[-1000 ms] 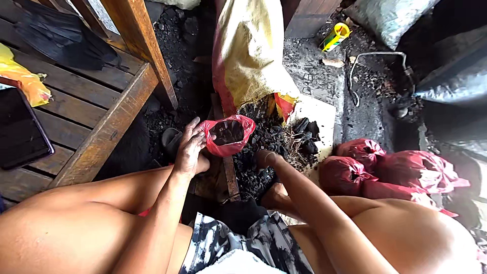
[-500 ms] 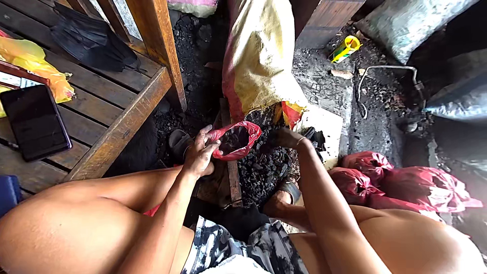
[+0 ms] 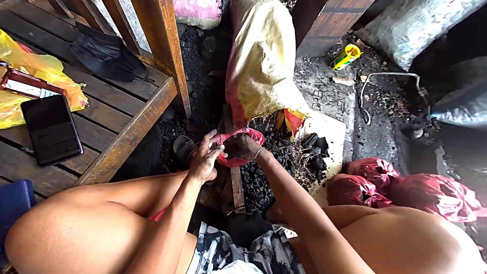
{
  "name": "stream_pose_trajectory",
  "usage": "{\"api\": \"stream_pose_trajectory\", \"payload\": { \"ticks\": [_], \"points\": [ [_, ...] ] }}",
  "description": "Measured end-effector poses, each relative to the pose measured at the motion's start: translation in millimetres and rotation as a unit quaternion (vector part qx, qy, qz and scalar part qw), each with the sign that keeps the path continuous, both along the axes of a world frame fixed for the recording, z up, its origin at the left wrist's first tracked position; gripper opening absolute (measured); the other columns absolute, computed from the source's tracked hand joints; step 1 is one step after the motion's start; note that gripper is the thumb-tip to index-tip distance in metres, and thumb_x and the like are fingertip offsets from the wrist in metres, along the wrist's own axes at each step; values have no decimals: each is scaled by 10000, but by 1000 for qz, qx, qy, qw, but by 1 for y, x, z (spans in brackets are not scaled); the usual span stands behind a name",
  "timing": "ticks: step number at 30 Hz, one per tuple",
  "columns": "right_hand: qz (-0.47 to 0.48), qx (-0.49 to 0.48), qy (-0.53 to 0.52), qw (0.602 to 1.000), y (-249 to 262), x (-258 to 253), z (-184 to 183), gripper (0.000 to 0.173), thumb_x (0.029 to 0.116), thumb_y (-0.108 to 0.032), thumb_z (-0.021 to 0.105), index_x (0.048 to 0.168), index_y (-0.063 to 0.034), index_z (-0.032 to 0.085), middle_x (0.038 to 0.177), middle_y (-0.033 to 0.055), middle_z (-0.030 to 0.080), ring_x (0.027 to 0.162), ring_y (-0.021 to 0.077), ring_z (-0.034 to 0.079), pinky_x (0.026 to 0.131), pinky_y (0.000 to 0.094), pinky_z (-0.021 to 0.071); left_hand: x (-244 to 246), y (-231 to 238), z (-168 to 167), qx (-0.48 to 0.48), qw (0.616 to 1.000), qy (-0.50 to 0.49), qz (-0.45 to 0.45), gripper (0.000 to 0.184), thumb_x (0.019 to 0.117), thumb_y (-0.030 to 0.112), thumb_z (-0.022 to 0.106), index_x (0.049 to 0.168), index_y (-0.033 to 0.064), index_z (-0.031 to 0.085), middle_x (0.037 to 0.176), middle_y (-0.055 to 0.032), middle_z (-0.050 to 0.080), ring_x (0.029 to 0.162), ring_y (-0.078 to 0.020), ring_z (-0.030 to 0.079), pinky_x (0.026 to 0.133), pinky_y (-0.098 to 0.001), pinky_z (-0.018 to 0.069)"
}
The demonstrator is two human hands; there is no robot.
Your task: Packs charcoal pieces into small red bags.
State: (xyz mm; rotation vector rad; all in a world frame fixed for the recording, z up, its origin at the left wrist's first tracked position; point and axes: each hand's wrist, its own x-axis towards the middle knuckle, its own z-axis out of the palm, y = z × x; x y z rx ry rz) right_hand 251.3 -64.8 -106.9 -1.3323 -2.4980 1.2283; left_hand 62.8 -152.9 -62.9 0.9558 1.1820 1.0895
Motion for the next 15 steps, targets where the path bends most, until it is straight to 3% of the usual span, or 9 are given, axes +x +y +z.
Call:
{"api": "stream_pose_trajectory", "payload": {
  "ticks": [2,5,8,10,12,15],
  "points": [
    [-1,25,25,999,-2,5,6,229,906,-186,777,1117,-95,783,1125,144,738,1082,304,687,1004,562,521,2,1,0,-3,1000,7,3,577,1003,62,508,1556,101,350,1379,-132,587,940,-187,697,802,-354,601],
    [-87,26,109,990,4,26,32,221,941,-126,732,1139,-34,762,1109,144,743,1032,249,710,982,493,555,-1,0,0,-4,1000,17,15,578,1009,56,512,1560,88,340,1401,-141,565,957,-183,685,806,-352,589],
    [-174,23,118,977,17,75,47,185,973,-148,673,1076,-7,736,948,103,741,830,175,702,823,440,593,-5,-4,-1,-5,1000,9,26,549,1030,95,488,1557,87,336,1345,-124,591,996,-183,682,850,-373,593],
    [-210,10,48,977,25,111,49,192,980,-180,673,1043,-7,727,908,130,731,804,231,702,813,505,581,-4,-3,3,-10,999,6,44,523,1036,94,468,1546,75,352,1299,-123,603,974,-188,691,843,-380,603],
    [-218,-23,-63,974,23,138,36,233,996,-189,664,1096,11,728,975,203,730,888,343,711,887,607,551,-3,-3,5,-22,998,1,51,512,1045,88,459,1548,93,358,1353,-120,596,967,-181,696,830,-364,597],
    [-214,-89,-208,950,4,157,-20,265,979,-198,687,1128,18,726,1054,264,719,980,436,697,933,674,515,-1,-3,6,-22,999,-1,49,507,1053,91,459,1550,106,357,1371,-117,587,955,-170,692,812,-340,591]
  ]
}}
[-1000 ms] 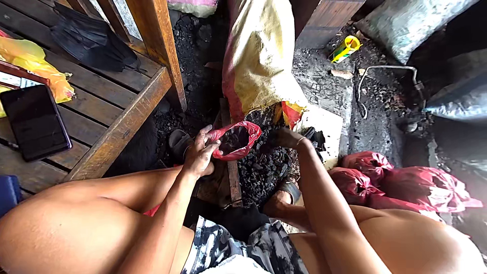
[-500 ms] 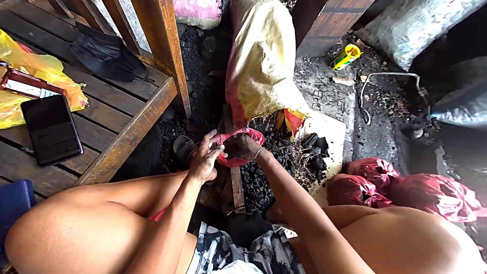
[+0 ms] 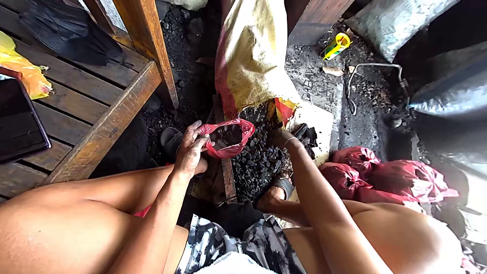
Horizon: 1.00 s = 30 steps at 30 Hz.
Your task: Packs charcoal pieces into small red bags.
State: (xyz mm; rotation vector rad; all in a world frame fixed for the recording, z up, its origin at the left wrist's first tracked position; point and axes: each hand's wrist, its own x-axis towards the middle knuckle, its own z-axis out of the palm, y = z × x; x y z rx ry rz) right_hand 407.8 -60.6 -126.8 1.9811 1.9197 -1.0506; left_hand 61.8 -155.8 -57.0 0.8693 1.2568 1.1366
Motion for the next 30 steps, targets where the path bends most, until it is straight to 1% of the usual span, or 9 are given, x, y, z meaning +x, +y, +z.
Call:
{"api": "stream_pose_trajectory", "payload": {
  "ticks": [1,4,7,9,13,18,21,24,30],
  "points": [
    [0,-39,-38,998,-10,-3,-16,285,964,-222,703,1124,12,726,1067,261,717,990,434,693,925,667,515,-1,0,-1,0,1000,0,0,504,1056,92,462,1549,104,357,1362,-120,594,956,-175,695,816,-345,596],
    [-5,-130,-143,981,-40,-27,-39,445,922,-287,708,1262,-2,669,1313,278,638,1243,470,597,986,729,449,-3,-3,-4,-9,1000,3,1,517,1054,99,469,1557,115,352,1361,-122,588,999,-196,690,848,-376,597],
    [-31,-118,-166,978,-48,-31,-41,447,960,-311,650,1323,-50,648,1401,237,606,1319,425,568,1022,689,454,-4,-2,-2,-13,1000,0,5,516,1052,98,468,1555,125,359,1331,-116,599,993,-184,681,846,-368,588],
    [-48,-102,-119,986,-37,-19,-32,399,984,-281,643,1275,-10,678,1337,268,636,1273,447,590,1040,686,444,-4,-2,-2,-8,1000,-7,7,506,1054,96,471,1549,112,369,1314,-125,603,990,-189,683,850,-372,590],
    [-46,-3,32,998,-3,5,16,255,986,-201,699,1129,8,734,1075,250,719,1010,412,683,954,646,497,-1,-1,0,-5,1000,-8,-4,512,1050,87,476,1549,105,363,1326,-138,589,970,-191,684,843,-371,591],
    [43,132,236,962,16,-36,96,181,877,-189,783,977,-41,758,875,93,734,824,219,687,817,512,556,1,1,-5,4,1000,-24,-8,522,1029,75,481,1540,99,376,1345,-129,582,964,-190,684,834,-374,594],
    [98,139,224,960,11,-93,108,235,876,-216,815,1031,-47,763,894,102,738,847,239,696,845,540,561,-1,-2,-8,18,999,-23,-17,542,1014,93,482,1544,106,366,1345,-114,588,986,-185,681,850,-384,592],
    [125,149,211,958,11,-114,96,197,929,-219,757,1025,-47,752,908,109,742,849,242,708,849,528,563,-2,-4,-6,15,1000,-22,-9,533,1019,79,483,1538,88,362,1301,-116,592,980,-179,674,856,-380,589],
    [251,-28,62,966,-5,-99,64,150,947,-154,708,967,-15,761,923,187,735,885,366,706,861,638,532,1,-2,-3,2,1000,-9,-4,522,1035,83,489,1541,108,362,1326,-111,584,954,-158,671,825,-353,582]
  ]
}}
